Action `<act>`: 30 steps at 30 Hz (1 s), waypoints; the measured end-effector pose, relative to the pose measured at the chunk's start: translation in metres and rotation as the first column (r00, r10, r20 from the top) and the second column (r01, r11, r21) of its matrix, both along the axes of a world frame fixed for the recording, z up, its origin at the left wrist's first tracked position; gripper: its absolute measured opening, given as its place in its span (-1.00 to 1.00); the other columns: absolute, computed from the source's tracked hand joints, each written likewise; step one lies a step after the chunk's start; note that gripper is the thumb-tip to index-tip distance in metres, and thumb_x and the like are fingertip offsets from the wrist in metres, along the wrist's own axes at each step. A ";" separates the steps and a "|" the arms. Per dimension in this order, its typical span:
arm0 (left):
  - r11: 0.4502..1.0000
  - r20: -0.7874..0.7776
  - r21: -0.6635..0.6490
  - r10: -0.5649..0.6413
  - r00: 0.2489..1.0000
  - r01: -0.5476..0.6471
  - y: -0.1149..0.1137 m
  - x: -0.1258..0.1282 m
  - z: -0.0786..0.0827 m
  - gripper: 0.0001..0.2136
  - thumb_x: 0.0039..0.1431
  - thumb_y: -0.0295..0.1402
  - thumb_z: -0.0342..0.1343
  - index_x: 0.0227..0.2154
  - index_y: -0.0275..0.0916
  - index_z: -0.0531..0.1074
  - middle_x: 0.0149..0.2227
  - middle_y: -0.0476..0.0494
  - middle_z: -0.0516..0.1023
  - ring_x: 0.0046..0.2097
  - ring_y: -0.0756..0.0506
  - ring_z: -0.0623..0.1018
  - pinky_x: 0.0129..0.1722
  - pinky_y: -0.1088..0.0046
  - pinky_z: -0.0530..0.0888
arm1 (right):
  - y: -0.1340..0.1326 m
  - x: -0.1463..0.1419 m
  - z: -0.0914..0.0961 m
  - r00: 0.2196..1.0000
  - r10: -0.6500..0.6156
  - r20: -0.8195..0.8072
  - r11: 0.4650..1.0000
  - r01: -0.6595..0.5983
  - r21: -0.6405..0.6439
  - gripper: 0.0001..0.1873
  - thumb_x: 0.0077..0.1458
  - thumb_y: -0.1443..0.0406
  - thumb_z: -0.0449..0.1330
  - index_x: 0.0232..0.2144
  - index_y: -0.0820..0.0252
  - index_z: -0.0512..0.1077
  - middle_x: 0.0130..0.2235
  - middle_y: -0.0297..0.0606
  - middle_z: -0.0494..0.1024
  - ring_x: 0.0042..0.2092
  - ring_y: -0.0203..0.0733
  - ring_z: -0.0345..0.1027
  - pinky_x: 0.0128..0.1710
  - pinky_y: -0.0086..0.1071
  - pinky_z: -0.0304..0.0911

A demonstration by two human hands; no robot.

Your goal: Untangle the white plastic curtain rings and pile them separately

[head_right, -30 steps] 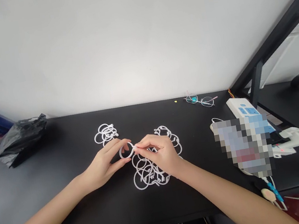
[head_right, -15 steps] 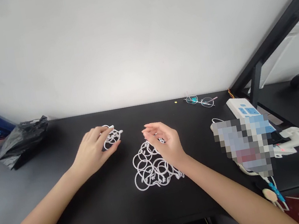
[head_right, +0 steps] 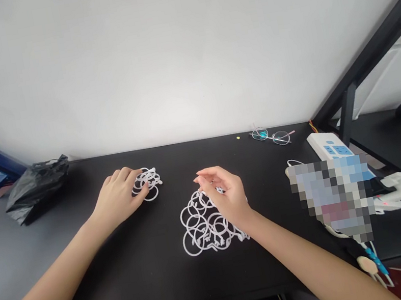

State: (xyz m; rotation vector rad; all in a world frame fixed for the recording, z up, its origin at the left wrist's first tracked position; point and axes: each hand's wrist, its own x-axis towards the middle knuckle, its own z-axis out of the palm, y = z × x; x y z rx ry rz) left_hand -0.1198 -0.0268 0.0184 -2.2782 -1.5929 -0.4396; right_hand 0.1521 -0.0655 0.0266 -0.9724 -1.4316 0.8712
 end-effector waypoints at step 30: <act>0.737 0.251 -0.032 -0.647 0.720 0.675 -0.034 0.036 0.004 -0.77 0.23 -0.35 0.08 -0.08 -0.25 0.42 -0.08 -0.26 0.50 -0.07 -0.17 0.48 -0.02 0.22 0.41 | 0.008 0.003 -0.009 0.786 -0.013 0.618 0.957 -0.169 0.235 -0.79 0.06 0.47 0.17 -0.27 0.13 0.48 -0.27 -0.27 0.59 -0.20 -0.12 0.45 -0.13 -0.15 0.38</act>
